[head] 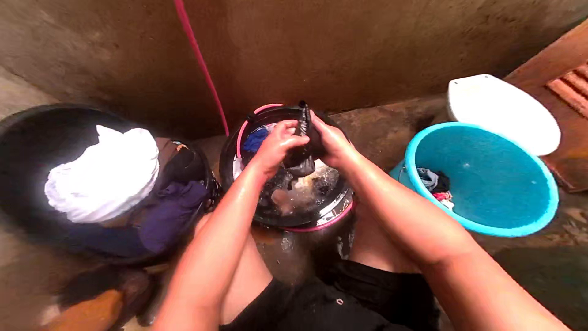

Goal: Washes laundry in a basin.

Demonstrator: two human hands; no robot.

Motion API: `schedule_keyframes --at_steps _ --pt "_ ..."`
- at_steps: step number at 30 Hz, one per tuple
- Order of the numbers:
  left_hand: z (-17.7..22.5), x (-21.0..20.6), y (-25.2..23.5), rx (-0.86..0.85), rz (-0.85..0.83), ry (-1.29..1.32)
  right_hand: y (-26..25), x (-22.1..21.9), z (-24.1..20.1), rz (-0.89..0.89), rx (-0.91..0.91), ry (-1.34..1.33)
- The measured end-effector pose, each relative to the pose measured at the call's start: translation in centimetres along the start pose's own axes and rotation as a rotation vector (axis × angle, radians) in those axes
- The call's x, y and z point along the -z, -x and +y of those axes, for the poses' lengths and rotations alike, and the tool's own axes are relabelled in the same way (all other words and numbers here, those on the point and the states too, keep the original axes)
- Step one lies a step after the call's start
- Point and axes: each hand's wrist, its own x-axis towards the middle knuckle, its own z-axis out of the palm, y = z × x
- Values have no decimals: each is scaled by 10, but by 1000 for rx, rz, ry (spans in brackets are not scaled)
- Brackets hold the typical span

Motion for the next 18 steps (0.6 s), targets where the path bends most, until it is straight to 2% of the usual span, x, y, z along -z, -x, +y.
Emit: schedule_keyframes --at_steps 1,2,4,5,6,9,11,13,15,16,18 --pt "-6 1 -2 13 77 67 15 -45 -51 310 -307 19" --pt "-14 3 -4 30 162 152 16 -54 -56 358 -303 83" --pt "-32 7 -14 96 360 307 -21 1 8 152 110 56" --pt "-40 7 -20 162 429 337 -43 19 28 147 143 -14" --pt "-48 5 -24 252 432 346 -53 25 34 182 105 -67" --pt "-59 -11 -25 409 220 523 -56 23 20 221 40 -189" --pt "-59 -21 -29 328 171 662 -53 25 13 191 67 -257" --pt "-55 -19 -38 125 110 691 -47 30 7 246 93 -277" --pt "-39 -12 -43 -9 70 580 -43 37 6 332 101 -194" --pt "-30 -7 -42 -22 46 470 -43 41 8 370 98 -111" --pt "-18 -7 -36 60 62 226 -46 48 18 411 82 82"
